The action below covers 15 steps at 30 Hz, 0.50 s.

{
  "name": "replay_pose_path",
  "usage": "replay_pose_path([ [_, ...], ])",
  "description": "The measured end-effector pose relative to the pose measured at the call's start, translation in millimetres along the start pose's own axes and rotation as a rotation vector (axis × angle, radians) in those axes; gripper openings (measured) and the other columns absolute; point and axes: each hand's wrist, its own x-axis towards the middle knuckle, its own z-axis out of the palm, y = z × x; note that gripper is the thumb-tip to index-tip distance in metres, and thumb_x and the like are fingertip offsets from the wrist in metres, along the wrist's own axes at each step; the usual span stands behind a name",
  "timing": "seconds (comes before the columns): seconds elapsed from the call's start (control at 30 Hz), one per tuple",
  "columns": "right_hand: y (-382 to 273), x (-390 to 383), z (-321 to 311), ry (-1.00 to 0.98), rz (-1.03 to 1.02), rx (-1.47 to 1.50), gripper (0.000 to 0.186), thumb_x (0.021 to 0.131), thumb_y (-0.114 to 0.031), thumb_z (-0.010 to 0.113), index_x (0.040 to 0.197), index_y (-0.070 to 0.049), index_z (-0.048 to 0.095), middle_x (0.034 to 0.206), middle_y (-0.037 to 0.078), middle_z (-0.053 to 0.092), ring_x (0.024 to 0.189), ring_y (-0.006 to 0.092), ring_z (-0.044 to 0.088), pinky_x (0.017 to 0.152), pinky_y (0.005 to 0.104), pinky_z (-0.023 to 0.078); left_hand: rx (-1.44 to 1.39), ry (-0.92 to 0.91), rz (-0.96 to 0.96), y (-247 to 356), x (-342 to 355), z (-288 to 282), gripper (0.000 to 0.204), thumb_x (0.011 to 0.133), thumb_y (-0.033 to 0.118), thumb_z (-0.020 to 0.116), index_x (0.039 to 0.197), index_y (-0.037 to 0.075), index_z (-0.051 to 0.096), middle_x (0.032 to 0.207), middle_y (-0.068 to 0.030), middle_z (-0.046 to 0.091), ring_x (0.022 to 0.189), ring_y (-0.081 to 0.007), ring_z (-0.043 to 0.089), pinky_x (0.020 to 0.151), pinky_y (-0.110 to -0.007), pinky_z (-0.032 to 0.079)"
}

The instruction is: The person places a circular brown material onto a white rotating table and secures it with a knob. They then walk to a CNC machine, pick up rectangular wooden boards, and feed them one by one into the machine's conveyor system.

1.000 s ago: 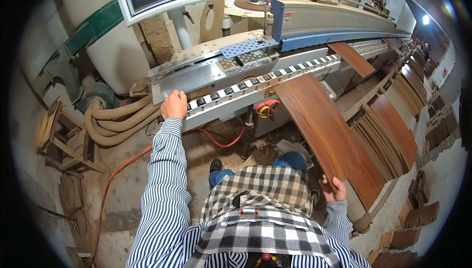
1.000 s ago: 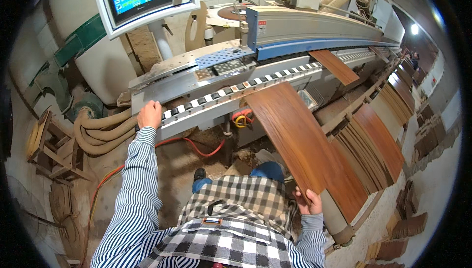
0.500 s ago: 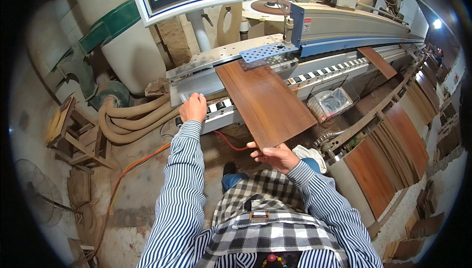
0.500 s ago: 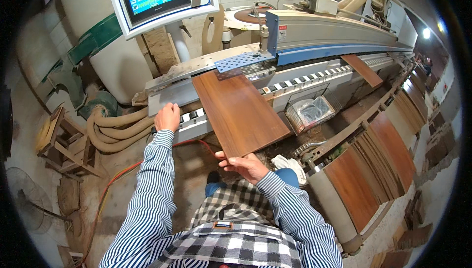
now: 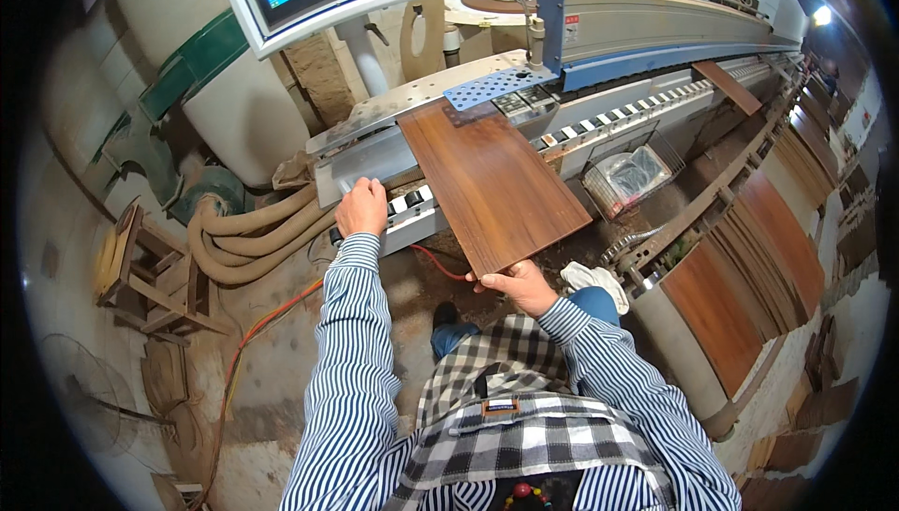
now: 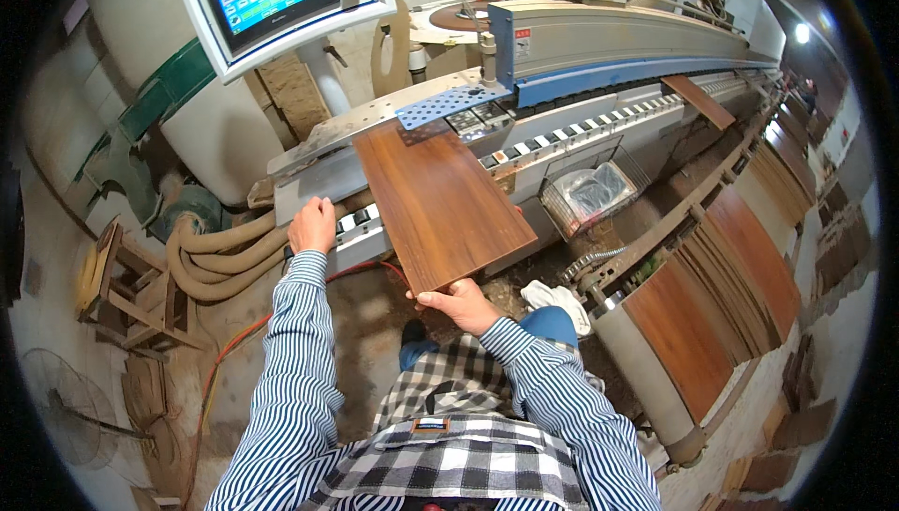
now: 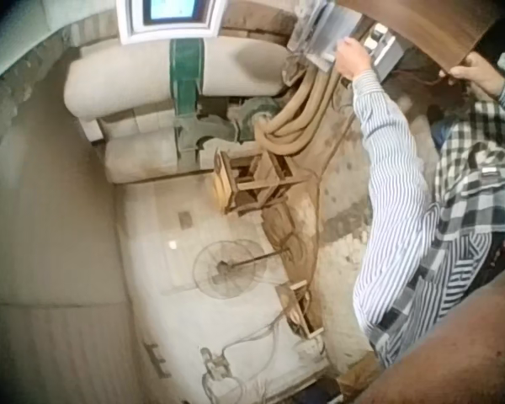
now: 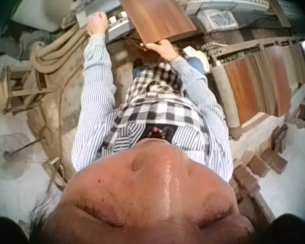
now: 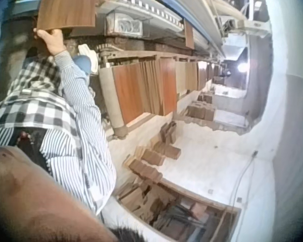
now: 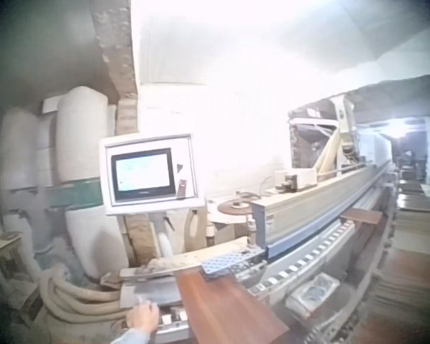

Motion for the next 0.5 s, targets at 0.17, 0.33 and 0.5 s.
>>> replay_pose_path([
  [0.17,-1.6,-3.7,-6.3,0.113,-0.047,-0.060,0.021,0.083,-0.015,0.062,0.095,0.002,0.060,0.088,0.007,0.063,0.079,0.0138,0.058,0.073,0.0276,0.048,0.001,0.021,0.021,-2.4,0.5,0.9,0.033,0.086,0.034,0.044,0.081,0.006,0.060,0.079,-0.0206,0.063,0.075,-0.0383,0.060,0.068,-0.048,0.046],
  [0.33,-3.6,-8.8,-22.2,0.181,-0.086,-0.059,0.021,0.083,-0.014,0.062,0.095,0.002,0.061,0.086,0.007,0.064,0.078,0.0142,0.059,0.073,0.0275,0.048,-0.007,0.015,0.022,-1.6,0.6,1.6,0.033,0.086,0.034,0.044,0.081,0.006,0.060,0.079,-0.0206,0.063,0.076,-0.0383,0.060,0.068,-0.047,0.046],
  [0.5,-7.5,-13.2,-41.2,0.232,-0.104,-0.050,0.023,0.083,-0.015,0.061,0.099,0.002,0.060,0.089,0.009,0.064,0.079,0.0155,0.059,0.074,0.0284,0.048,0.016,0.027,0.025,0.4,-0.7,-0.6,0.033,0.086,0.034,0.043,0.080,0.006,0.060,0.079,-0.0206,0.062,0.076,-0.0385,0.060,0.068,-0.047,0.046],
])
